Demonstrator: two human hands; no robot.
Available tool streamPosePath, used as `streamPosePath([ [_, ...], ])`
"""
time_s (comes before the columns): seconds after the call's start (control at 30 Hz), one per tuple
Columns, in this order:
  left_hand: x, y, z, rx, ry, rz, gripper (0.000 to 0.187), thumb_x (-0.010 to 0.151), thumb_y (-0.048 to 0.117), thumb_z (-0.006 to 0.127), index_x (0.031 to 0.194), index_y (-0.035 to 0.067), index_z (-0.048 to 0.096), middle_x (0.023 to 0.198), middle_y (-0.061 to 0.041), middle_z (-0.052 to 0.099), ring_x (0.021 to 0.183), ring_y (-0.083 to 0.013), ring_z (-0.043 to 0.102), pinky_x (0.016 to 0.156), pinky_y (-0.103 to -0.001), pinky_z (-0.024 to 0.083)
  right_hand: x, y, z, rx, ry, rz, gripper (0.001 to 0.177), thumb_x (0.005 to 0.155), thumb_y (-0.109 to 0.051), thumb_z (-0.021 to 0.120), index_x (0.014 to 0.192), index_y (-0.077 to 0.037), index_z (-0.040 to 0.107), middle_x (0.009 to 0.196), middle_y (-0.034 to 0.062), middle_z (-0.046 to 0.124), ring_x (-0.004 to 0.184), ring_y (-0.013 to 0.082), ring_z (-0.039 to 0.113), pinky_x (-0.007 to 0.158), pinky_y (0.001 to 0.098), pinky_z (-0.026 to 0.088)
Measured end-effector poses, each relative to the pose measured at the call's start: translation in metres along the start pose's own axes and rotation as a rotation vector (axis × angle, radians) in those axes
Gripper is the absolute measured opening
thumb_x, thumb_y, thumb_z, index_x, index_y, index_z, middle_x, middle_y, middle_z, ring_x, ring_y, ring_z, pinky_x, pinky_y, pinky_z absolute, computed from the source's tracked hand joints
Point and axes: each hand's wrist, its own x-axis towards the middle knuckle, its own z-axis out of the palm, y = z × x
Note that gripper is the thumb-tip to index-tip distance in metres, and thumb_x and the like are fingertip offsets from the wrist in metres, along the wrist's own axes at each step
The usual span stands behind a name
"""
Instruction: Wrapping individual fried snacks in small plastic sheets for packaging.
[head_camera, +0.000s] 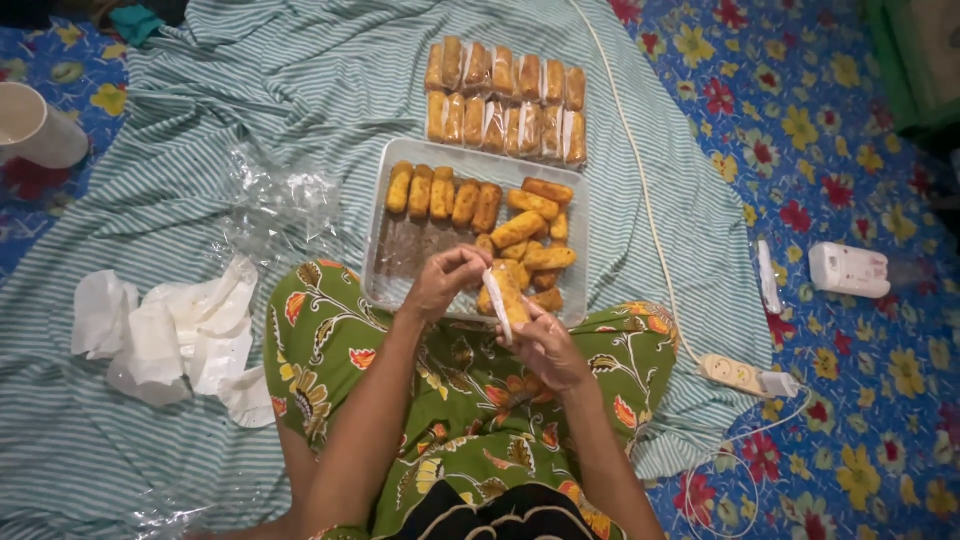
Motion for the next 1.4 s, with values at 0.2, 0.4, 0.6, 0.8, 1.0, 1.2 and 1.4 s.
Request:
streamPosePath([
  [0.2, 0.007, -0.008, -0.010, -0.127, 0.095, 0.013, 0.015, 0.096, 0.010, 0.072, 0.094, -0.004, 0.067, 0.108, -0.017, 0.070, 0.097, -0.0256, 0.071, 0.087, -0.040, 0.061, 0.000, 0.000, 0.001, -0.044, -0.009, -0.005, 0.053, 0.086, 0.000, 0.065, 0.137, 0.004, 0.053, 0.102, 0.0178, 0.071, 0.086, 0.0257, 0.075, 0.087, 0.0418, 0.060],
  [0.4, -0.017, 0.025, 0.012, 0.026, -0.033, 0.029, 0.028, 0.083, 0.009, 0.083, 0.109, 0.002, 0.077, 0.111, -0.007, 0.071, 0.097, -0.0110, 0.067, 0.085, -0.030, 0.060, -0.007, -0.005, 0.016, -0.006, 0.007, -0.023, 0.052, 0.085, 0.002, 0.065, 0.136, 0.003, 0.053, 0.103, 0.0194, 0.070, 0.085, 0.0267, 0.074, 0.085, 0.0422, 0.061],
  [0.6, -0.007, 0.000, 0.002, 0.032, -0.136, 0.162, 0.021, 0.087, 0.008, 0.080, 0.104, -0.002, 0.077, 0.116, -0.018, 0.070, 0.110, -0.0214, 0.063, 0.095, -0.036, 0.053, -0.006, 0.000, 0.012, -0.018, 0.011, -0.027, 0.054, 0.085, 0.003, 0.065, 0.137, 0.006, 0.052, 0.103, 0.0202, 0.070, 0.084, 0.0266, 0.074, 0.085, 0.0454, 0.060],
  [0.8, -0.011, 0.005, 0.000, 0.068, -0.113, 0.187, 0.012, 0.087, 0.010, 0.080, 0.094, 0.001, 0.077, 0.111, -0.015, 0.072, 0.108, -0.0212, 0.064, 0.095, -0.037, 0.052, -0.007, 0.006, 0.009, -0.049, 0.006, -0.007, 0.056, 0.085, 0.004, 0.063, 0.140, 0.004, 0.052, 0.111, 0.0188, 0.069, 0.088, 0.0249, 0.073, 0.087, 0.0437, 0.059],
  [1.0, -0.005, -0.002, -0.006, 0.047, -0.055, 0.160, 0.013, 0.090, 0.013, 0.078, 0.090, 0.000, 0.075, 0.109, -0.014, 0.072, 0.103, -0.0178, 0.066, 0.090, -0.038, 0.055, -0.001, 0.008, 0.003, -0.042, -0.024, -0.005, 0.058, 0.085, 0.004, 0.063, 0.141, 0.003, 0.051, 0.113, 0.0192, 0.069, 0.089, 0.0254, 0.073, 0.086, 0.0448, 0.059],
  [1.2, 0.000, 0.000, -0.006, -0.015, 0.119, 0.061, 0.014, 0.093, 0.015, 0.077, 0.094, 0.002, 0.072, 0.105, -0.010, 0.073, 0.093, -0.0158, 0.069, 0.085, -0.034, 0.060, 0.000, 0.012, -0.001, -0.030, -0.027, -0.009, 0.054, 0.086, 0.004, 0.062, 0.139, 0.003, 0.052, 0.111, 0.0188, 0.070, 0.089, 0.0265, 0.073, 0.087, 0.0446, 0.059],
  [1.4, -0.008, 0.009, 0.004, 0.032, 0.067, 0.015, 0.023, 0.085, 0.011, 0.083, 0.105, 0.001, 0.077, 0.104, -0.009, 0.075, 0.085, -0.0130, 0.071, 0.076, -0.031, 0.062, 0.003, 0.004, 0.001, 0.002, -0.034, -0.006, 0.054, 0.087, 0.001, 0.062, 0.139, 0.002, 0.051, 0.110, 0.0164, 0.071, 0.091, 0.0245, 0.074, 0.087, 0.0404, 0.060],
])
